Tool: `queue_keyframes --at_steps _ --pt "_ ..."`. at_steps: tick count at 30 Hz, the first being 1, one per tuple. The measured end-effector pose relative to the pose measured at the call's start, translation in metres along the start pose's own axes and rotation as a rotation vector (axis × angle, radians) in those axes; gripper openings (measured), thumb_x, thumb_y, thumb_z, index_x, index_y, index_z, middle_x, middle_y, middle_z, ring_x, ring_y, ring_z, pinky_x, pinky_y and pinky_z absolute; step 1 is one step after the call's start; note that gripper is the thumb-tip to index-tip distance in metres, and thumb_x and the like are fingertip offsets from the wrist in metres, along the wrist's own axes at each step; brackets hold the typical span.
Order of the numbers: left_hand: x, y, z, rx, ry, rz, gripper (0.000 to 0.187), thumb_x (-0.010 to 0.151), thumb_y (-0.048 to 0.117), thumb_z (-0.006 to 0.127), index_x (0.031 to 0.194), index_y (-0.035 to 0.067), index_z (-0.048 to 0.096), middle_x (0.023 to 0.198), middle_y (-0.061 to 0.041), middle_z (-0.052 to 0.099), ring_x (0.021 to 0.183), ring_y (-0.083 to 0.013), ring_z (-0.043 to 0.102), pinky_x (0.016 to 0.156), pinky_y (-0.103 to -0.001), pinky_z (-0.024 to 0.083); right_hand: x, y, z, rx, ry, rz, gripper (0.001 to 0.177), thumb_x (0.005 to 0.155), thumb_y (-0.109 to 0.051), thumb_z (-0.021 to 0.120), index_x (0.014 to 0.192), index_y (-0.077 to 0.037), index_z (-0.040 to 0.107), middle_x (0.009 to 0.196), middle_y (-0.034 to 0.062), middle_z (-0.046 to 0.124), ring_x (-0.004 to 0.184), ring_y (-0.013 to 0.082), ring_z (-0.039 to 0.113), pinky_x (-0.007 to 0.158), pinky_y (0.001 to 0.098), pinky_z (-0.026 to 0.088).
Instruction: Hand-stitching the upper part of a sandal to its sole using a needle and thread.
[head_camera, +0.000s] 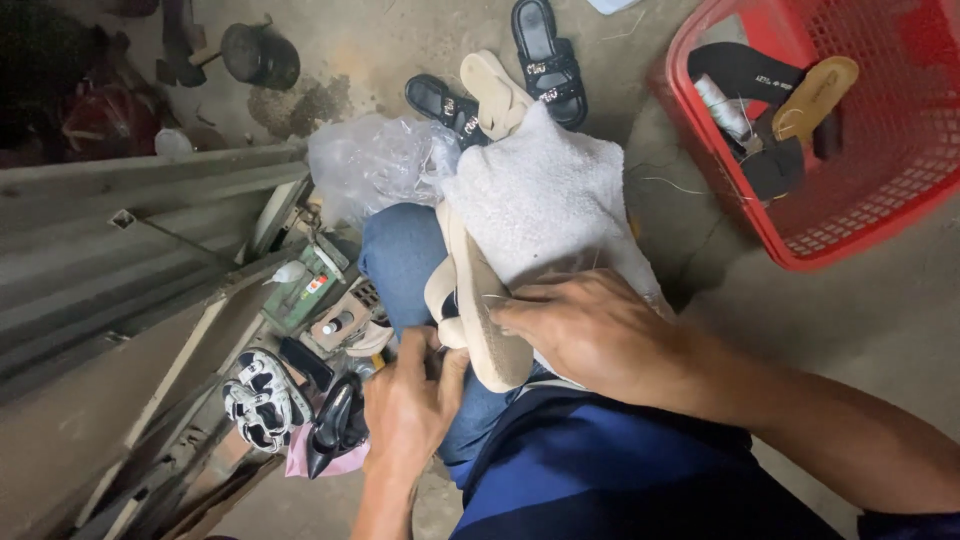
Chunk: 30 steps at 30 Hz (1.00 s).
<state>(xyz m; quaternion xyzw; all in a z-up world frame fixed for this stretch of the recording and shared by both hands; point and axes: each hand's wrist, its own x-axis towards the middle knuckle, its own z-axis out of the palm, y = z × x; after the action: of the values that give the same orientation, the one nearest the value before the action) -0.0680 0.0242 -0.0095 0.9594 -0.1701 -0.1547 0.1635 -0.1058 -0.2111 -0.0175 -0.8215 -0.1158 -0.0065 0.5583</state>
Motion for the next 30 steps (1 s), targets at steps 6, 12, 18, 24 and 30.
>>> queue_keyframes --at_steps 6,12,18,24,30 --pt "-0.012 -0.008 -0.003 0.043 0.007 -0.22 0.043 0.075 0.048 0.084 0.078 0.009 0.067 0.046 -0.003 0.06 0.036 -0.0223 0.055 0.043 -0.035 0.045 -0.003 0.001 0.011 -0.208 0.12 -0.044 0.031 0.083 -0.004 0.067 0.114 0.003 0.07 0.101 0.0195 0.077 0.075 0.0285 0.076 0.06 0.0387 0.059" --pt "-0.077 -0.06 -0.02 -0.122 -0.037 -0.381 0.033 0.075 0.033 0.084 0.089 0.006 0.07 0.051 -0.002 0.06 0.041 -0.0143 0.051 0.043 -0.028 0.043 -0.005 0.02 0.013 -0.374 0.099 -0.022 0.027 0.085 0.0 0.068 0.112 0.004 0.07 0.09 0.0189 0.078 0.068 0.028 0.076 0.048 0.0389 0.059" --pt "-0.062 -0.036 -0.019 -0.116 0.031 -0.283 0.038 0.07 0.035 0.089 0.087 0.007 0.069 0.049 0.0 0.06 0.037 -0.0159 0.052 0.041 -0.03 0.042 -0.018 -0.011 0.012 -0.289 0.077 -0.043 0.025 0.078 0.0 0.067 0.103 -0.003 0.072 0.085 0.0049 0.067 0.058 0.0187 0.061 0.052 0.034 0.051" --pt "-0.04 -0.032 -0.008 -0.243 0.035 -0.126 0.035 0.073 0.033 0.089 0.087 0.006 0.071 0.046 0.0 0.053 0.039 -0.0132 0.046 0.041 -0.028 0.038 -0.036 -0.034 0.004 -0.487 0.116 0.059 0.033 0.088 -0.014 0.068 0.118 -0.002 0.069 0.115 0.0127 0.067 0.106 0.0279 0.058 0.089 0.0413 0.047" --pt "-0.041 -0.034 -0.004 -0.342 0.089 -0.003 0.049 0.076 0.021 0.088 0.113 0.003 0.061 0.057 0.002 0.052 0.045 -0.0112 0.046 0.043 -0.026 0.038 -0.031 -0.053 0.044 -0.484 0.232 -0.13 0.024 0.084 -0.012 0.079 0.101 -0.005 0.065 0.128 0.0161 0.065 0.129 0.0372 0.053 0.113 0.0573 0.039"
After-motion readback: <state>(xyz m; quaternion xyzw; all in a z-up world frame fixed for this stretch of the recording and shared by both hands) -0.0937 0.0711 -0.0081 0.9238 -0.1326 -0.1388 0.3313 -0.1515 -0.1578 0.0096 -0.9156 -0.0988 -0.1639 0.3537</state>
